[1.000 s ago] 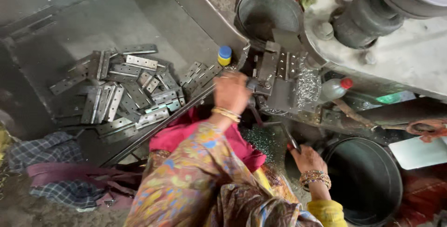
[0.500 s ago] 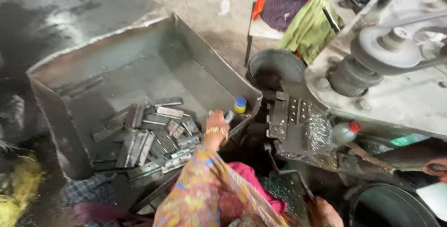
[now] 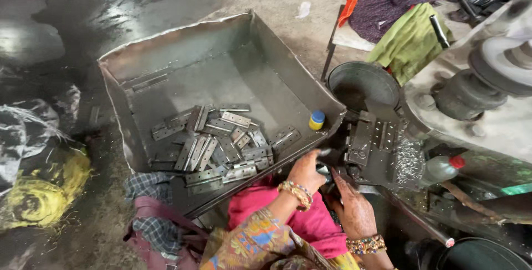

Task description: The person picks up metal hinges from a tray, places them one at a time into an industrial punch press machine to form holes, and then drops the finished pieces into a collection bucket.

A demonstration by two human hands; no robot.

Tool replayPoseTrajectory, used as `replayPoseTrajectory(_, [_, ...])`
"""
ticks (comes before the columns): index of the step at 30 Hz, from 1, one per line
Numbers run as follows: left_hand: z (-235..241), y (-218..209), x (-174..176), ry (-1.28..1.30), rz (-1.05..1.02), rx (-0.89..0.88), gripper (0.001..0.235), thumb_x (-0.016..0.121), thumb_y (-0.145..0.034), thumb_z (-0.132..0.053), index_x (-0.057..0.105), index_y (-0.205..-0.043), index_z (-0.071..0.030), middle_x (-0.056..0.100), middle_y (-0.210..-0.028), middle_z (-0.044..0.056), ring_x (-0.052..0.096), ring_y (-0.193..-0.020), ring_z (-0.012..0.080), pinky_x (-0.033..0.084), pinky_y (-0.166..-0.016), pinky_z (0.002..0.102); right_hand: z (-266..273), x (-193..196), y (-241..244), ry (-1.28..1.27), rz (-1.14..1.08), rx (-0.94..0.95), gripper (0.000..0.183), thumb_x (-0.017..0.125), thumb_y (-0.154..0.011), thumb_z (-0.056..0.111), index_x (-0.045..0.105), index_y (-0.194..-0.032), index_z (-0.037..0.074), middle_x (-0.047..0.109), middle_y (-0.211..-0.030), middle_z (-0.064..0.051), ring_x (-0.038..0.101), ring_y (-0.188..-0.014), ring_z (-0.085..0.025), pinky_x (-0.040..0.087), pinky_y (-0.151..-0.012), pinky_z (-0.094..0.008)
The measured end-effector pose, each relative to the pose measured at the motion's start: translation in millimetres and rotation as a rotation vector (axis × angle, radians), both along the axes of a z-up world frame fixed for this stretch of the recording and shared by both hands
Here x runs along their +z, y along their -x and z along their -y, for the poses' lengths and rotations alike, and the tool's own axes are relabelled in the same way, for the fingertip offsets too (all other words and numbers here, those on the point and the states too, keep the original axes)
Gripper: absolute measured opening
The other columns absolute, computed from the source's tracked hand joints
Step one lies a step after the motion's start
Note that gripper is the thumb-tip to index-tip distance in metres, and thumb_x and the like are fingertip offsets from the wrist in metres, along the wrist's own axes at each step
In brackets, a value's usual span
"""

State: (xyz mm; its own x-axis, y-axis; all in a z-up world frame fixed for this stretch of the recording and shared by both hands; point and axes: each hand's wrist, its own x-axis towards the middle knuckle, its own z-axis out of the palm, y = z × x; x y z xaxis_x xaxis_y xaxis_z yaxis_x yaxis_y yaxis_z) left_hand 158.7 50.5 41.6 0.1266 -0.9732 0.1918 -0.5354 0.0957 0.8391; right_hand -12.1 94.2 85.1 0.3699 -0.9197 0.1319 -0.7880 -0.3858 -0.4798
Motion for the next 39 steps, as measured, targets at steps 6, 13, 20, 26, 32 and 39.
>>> replayPoseTrajectory(6, [-7, 16, -32, -0.149, -0.099, 0.041, 0.059, 0.077, -0.073, -0.016, 0.065, -0.129, -0.003, 0.073, -0.115, 0.021, 0.071, -0.106, 0.0327, 0.054, -0.094, 0.040, -6, -56, 20, -0.207, 0.293, -0.033, 0.069, 0.071, -0.079, 0.005, 0.051, -0.146, 0.007, 0.070, -0.122, -0.021, 0.067, -0.103, -0.035, 0.056, -0.084, -0.044])
replayPoseTrajectory(13, [-6, 22, -25, -0.375, -0.182, -0.086, 0.039, 0.084, -0.071, -0.034, 0.078, -0.097, -0.005, 0.077, -0.090, 0.018, 0.075, -0.084, 0.0312, 0.057, -0.083, 0.041, 10, -124, 52, -0.669, 1.049, -0.248, 0.049, 0.054, -0.090, -0.002, 0.063, -0.139, -0.003, 0.071, -0.105, -0.009, 0.064, -0.078, -0.015, 0.058, -0.064, -0.033])
replayPoseTrajectory(20, [21, 61, -56, -0.138, -0.185, -0.254, 0.031, 0.070, -0.081, -0.019, 0.075, -0.110, -0.007, 0.076, -0.097, 0.020, 0.075, -0.091, 0.0330, 0.056, -0.084, 0.040, 15, -64, 67, -0.291, 0.461, -0.140, 0.042, 0.074, -0.090, 0.015, 0.066, -0.128, -0.002, 0.076, -0.097, -0.007, 0.072, -0.083, -0.012, 0.055, -0.077, -0.025])
replayPoseTrajectory(26, [45, 56, -62, -0.361, -0.285, -0.254, 0.038, 0.070, -0.074, -0.016, 0.078, -0.110, -0.007, 0.080, -0.095, 0.016, 0.075, -0.085, 0.0241, 0.058, -0.081, 0.034, 20, -86, 86, -0.700, 1.151, -0.310, 0.040, 0.062, -0.092, 0.008, 0.062, -0.131, 0.000, 0.073, -0.106, 0.001, 0.070, -0.088, -0.010, 0.062, -0.069, -0.032])
replayPoseTrajectory(32, [59, 81, -43, -0.304, -0.300, -0.212, 0.036, 0.073, -0.077, -0.024, 0.078, -0.108, -0.008, 0.079, -0.088, 0.015, 0.073, -0.078, 0.0222, 0.057, -0.077, 0.034, 36, -75, 103, -0.731, 1.387, -0.205, 0.032, 0.061, -0.100, 0.013, 0.060, -0.126, -0.005, 0.073, -0.102, -0.007, 0.074, -0.084, -0.017, 0.066, -0.073, -0.039])
replayPoseTrajectory(39, [49, 94, -9, -0.263, -0.289, -0.300, 0.038, 0.074, -0.076, -0.032, 0.077, -0.101, -0.003, 0.079, -0.091, 0.016, 0.076, -0.085, 0.0267, 0.057, -0.081, 0.037, 32, -89, 104, -0.635, 1.374, -0.353, 0.037, 0.070, -0.096, 0.008, 0.064, -0.131, -0.003, 0.073, -0.104, -0.005, 0.069, -0.083, -0.012, 0.060, -0.068, -0.033])
